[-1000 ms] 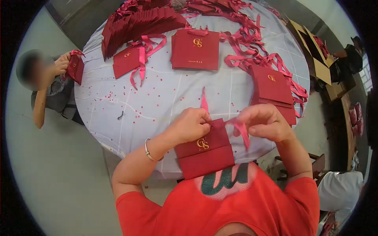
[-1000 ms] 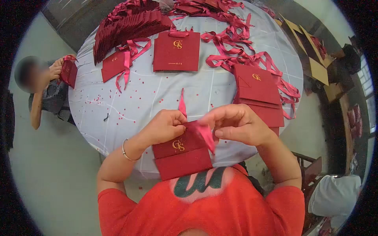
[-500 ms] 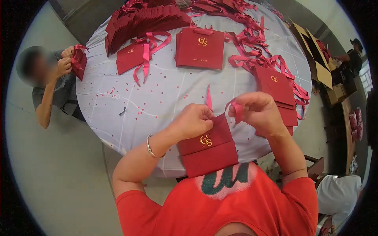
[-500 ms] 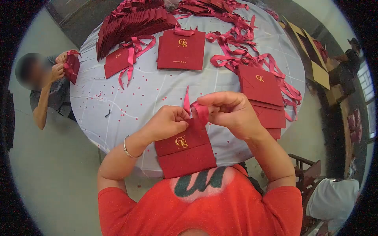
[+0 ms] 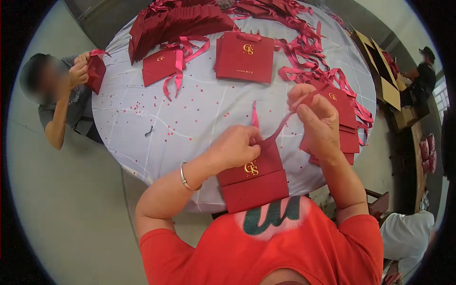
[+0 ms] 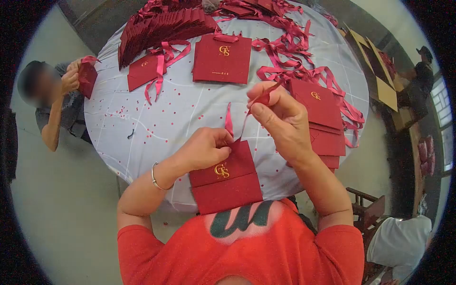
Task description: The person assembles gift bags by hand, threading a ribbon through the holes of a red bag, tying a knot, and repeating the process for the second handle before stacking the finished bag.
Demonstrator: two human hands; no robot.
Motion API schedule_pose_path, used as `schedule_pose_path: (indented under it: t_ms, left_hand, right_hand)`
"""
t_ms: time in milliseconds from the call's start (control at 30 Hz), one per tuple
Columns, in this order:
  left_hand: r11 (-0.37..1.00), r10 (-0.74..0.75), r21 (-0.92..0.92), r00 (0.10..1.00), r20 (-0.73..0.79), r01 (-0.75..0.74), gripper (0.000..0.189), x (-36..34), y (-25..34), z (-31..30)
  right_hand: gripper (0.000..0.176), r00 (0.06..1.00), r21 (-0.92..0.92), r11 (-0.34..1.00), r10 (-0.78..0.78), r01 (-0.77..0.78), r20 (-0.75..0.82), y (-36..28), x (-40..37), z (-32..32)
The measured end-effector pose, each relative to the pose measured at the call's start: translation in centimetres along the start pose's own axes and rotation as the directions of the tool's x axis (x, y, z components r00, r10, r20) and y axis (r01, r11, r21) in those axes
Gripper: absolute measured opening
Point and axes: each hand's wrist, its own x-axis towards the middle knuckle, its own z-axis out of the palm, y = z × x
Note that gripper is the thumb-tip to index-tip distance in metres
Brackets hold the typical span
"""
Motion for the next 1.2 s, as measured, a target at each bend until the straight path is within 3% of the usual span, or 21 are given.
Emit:
schedule_pose_path:
  t_ms: [33, 100, 133, 200, 267, 333, 433, 533, 567, 633, 833, 867, 933, 1067, 1167, 1200]
  left_hand:
    - [0.999, 0.005, 0.049, 1.000, 0.013, -0.005, 0.025, -0.1, 0.2, -0.1]
    - [0.995, 0.016, 0.099, 1.000, 0.018, -0.018, 0.024, -0.3, 0.8, -0.4]
    - [0.989, 0.026, 0.148, 0.999, 0.022, -0.029, 0.024, -0.3, 1.0, -0.5]
    - [0.993, 0.074, 0.088, 0.997, 0.038, -0.077, 0.025, -0.1, 0.2, -0.5]
    - [0.992, 0.118, 0.026, 0.992, 0.051, -0.120, 0.027, -0.1, -0.3, -0.4]
    - [0.977, 0.053, -0.205, 0.998, -0.034, -0.059, 0.032, -0.2, -0.5, 0.0]
    - [0.971, 0.006, -0.238, 1.000, 0.021, -0.001, 0.036, -0.2, -0.3, -0.5]
    - [0.972, 0.016, -0.236, 1.000, -0.003, -0.016, 0.028, -0.2, -0.5, -0.3]
    - [0.972, 0.015, -0.237, 1.000, 0.000, -0.014, 0.028, -0.3, -0.4, -0.4]
    - [0.965, 0.259, -0.014, 0.963, -0.076, -0.260, 0.019, -0.6, 0.0, -1.3]
    - [0.978, 0.174, 0.093, 0.977, 0.122, -0.186, 0.017, -1.3, 1.7, -4.5]
    - [0.980, 0.168, 0.089, 0.978, 0.121, -0.179, 0.017, -1.4, 1.9, -5.0]
    - [0.994, 0.105, -0.014, 0.970, 0.219, -0.105, 0.019, -1.5, 2.1, -5.8]
    - [0.989, 0.102, -0.129, 0.968, 0.230, -0.074, 0.021, -0.9, 0.8, -5.7]
    - [0.989, 0.081, -0.142, 0.970, 0.228, -0.049, 0.022, -0.8, 1.4, -5.4]
    - [0.975, -0.001, -0.212, 0.957, 0.290, 0.065, 0.021, -0.8, 1.8, -5.4]
  right_hand:
    - [0.006, 1.000, -0.001, 1.000, 0.002, -0.002, 0.000, -0.2, 0.1, 0.2]
    - [0.008, 0.962, 0.209, 0.939, 0.265, -0.272, 0.064, -0.6, 0.1, 0.4]
    - [0.010, 0.899, 0.117, 0.897, 0.403, -0.425, 0.172, -1.3, 0.2, -0.2]
    - [0.011, 0.849, -0.152, 0.869, 0.494, -0.471, 0.188, -0.4, -0.4, 0.1]
    - [0.012, 0.877, -0.384, 0.865, 0.426, -0.323, 0.223, 1.4, -1.3, 0.3]
    - [0.011, 0.857, -0.550, 0.801, 0.439, -0.237, 0.271, 2.2, -1.9, -0.1]
    - [0.011, 0.879, -0.601, 0.798, 0.252, 0.047, 0.404, 3.4, -2.9, -0.6]
    - [0.011, 0.902, -0.604, 0.793, 0.199, 0.081, 0.383, 3.5, -3.2, -0.6]
    - [0.011, 0.903, -0.604, 0.793, 0.201, 0.078, 0.381, 3.4, -3.2, -0.6]
    - [0.011, 0.911, -0.586, 0.805, 0.172, 0.089, 0.375, 3.0, -3.1, -0.7]
    - [0.007, 0.898, -0.560, 0.828, 0.219, 0.036, 0.381, 2.8, -2.8, -1.4]
    - [0.007, 0.896, -0.557, 0.830, 0.223, 0.032, 0.384, 2.8, -2.8, -1.6]
    - [0.007, 0.865, -0.534, 0.825, 0.394, -0.185, 0.310, 2.8, -2.9, -1.9]
    - [0.006, 0.821, -0.528, 0.788, 0.506, -0.317, 0.263, 1.6, -2.1, -2.2]
    - [0.005, 0.838, -0.537, 0.790, 0.484, -0.295, 0.251, 1.6, -1.7, -2.7]
    - [0.005, 0.838, -0.539, 0.789, 0.485, -0.295, 0.252, 1.7, -1.8, -2.9]
